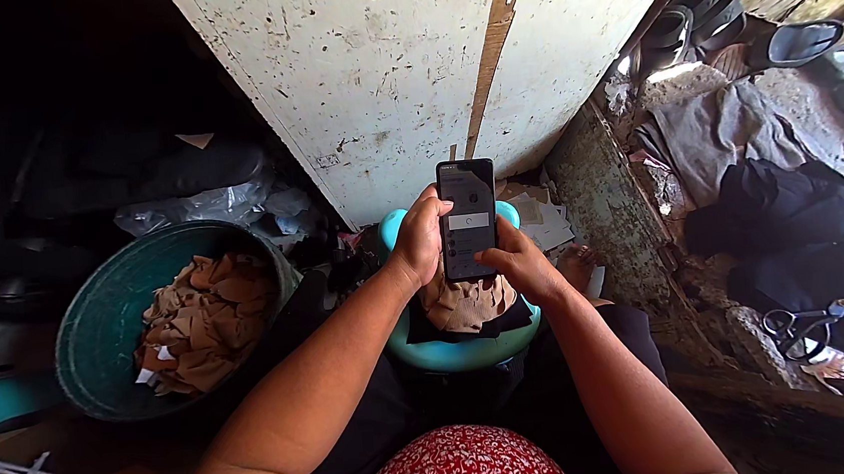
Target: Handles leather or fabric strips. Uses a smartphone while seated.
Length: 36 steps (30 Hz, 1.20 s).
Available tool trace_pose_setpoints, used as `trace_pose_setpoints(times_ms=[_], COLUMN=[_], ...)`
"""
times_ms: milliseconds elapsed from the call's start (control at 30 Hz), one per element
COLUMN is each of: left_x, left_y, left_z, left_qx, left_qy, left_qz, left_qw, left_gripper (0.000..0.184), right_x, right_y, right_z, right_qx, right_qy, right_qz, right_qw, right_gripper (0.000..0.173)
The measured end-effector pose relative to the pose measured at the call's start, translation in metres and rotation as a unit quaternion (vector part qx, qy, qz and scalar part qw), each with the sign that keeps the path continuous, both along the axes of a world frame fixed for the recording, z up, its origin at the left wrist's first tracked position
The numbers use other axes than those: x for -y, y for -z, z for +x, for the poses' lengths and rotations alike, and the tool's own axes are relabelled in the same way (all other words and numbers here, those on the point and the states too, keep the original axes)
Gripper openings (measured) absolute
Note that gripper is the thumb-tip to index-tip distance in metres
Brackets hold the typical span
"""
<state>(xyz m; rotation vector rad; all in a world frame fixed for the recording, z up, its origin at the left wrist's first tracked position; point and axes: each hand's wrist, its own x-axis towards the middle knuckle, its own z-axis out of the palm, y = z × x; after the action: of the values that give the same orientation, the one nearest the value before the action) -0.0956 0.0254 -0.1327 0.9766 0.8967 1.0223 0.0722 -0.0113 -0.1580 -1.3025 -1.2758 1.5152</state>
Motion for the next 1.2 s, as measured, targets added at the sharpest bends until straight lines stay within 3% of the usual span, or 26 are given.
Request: trace_pose_setpoints(times_ms=[600, 1200], left_x=[-0.0022, 0.0054], left_y=[0.0029, -0.0015], left_z=[-0.0019, -0.0042], left_qx=[0.007, -0.054], left_qy=[0.005, 0.015], left_qz=[0.001, -0.002], left_qw=[1.000, 0.998], left_gripper=[0.043, 0.041], right_x=[-0.0008, -0.0007], right_y=[0.0021, 0.0025], right_z=[-0.0022, -0.0021], right_qx=[-0.002, 0.006], right_qy=[-0.001, -0.002], right_qz=[-0.008, -0.012], right_qw=[1.000, 1.000], right_gripper=[0.041, 0.041])
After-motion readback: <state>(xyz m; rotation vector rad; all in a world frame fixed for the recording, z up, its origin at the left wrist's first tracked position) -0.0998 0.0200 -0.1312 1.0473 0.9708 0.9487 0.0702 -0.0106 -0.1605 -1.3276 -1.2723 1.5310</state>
